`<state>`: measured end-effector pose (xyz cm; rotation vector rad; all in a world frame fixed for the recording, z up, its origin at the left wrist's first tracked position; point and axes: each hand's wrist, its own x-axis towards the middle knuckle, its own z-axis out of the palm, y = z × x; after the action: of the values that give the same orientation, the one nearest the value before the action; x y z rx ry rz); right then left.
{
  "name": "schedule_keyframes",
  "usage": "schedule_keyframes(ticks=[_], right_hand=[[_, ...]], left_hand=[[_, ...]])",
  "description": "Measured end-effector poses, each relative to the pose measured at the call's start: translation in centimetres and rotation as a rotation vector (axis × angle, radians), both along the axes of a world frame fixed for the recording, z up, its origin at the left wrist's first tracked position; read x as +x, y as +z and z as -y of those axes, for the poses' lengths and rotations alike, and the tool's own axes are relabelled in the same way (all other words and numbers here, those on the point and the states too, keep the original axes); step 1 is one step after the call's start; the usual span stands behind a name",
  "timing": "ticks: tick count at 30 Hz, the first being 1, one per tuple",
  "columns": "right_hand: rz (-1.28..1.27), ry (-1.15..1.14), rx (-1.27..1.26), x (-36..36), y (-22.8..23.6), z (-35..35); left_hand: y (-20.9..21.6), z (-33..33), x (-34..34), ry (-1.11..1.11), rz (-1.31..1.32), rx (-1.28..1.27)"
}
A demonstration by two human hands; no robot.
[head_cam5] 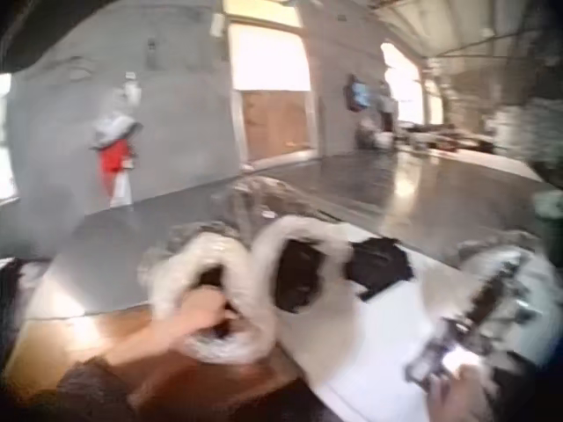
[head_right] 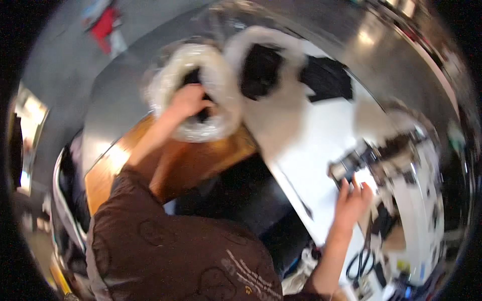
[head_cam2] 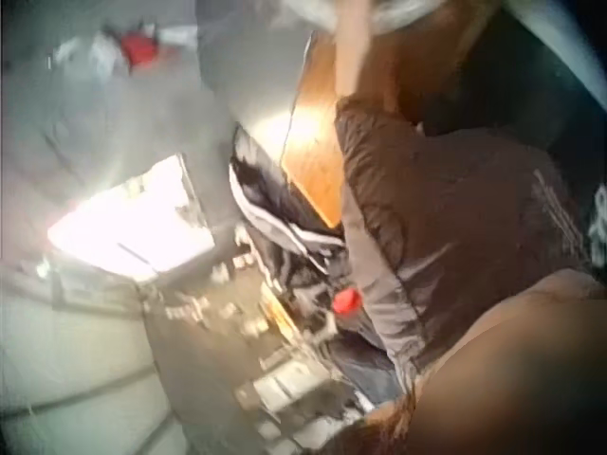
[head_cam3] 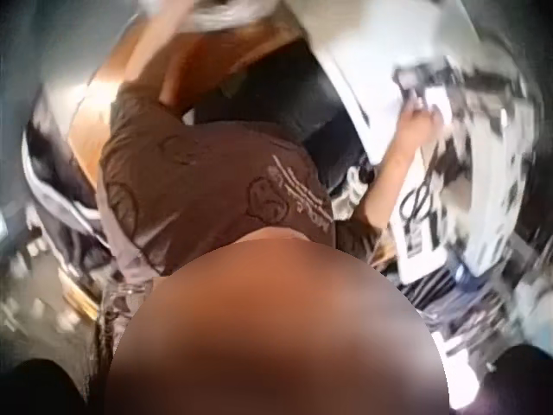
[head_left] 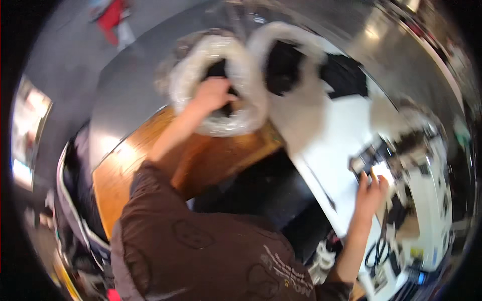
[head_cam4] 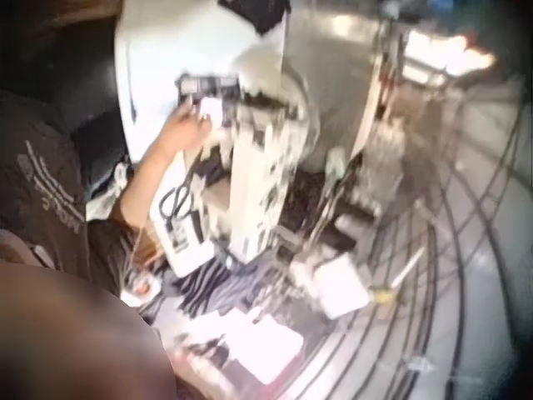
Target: Sewing small black fabric pieces using an industrial sewing machine.
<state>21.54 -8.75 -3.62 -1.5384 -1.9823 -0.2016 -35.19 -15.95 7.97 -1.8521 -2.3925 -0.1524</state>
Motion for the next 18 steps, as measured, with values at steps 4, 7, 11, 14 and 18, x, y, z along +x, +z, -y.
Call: schedule_keyframes(ticks=[4,7,11,14,18], right_hand=[[-0.034,0.088,0.044,-2.2,1.2,-0.5],[-0.127,0.148,0.037,-1.9,2.9,0.1],[-0.200,0.112,0.051,-1.7,3.4,1.0],[-0.183,0.117,0.053,-1.7,3.3,1.0],[-0.154,0.106,0.045,-1.9,3.5,1.0]], left_hand=[[-0.4,2.0,-1.9,-0.163,-0.070,-0.067],[0.4,2.3,-1.8,-0.300,-0.158,-0.044],[1.0,0.9,-0.9,-0.619,-0.182,0.240],[5.2,3.3,0.6,-0.343,-0.115,0.201],[12.7,5.1,6.7,-0.227,-0.059,0.376]])
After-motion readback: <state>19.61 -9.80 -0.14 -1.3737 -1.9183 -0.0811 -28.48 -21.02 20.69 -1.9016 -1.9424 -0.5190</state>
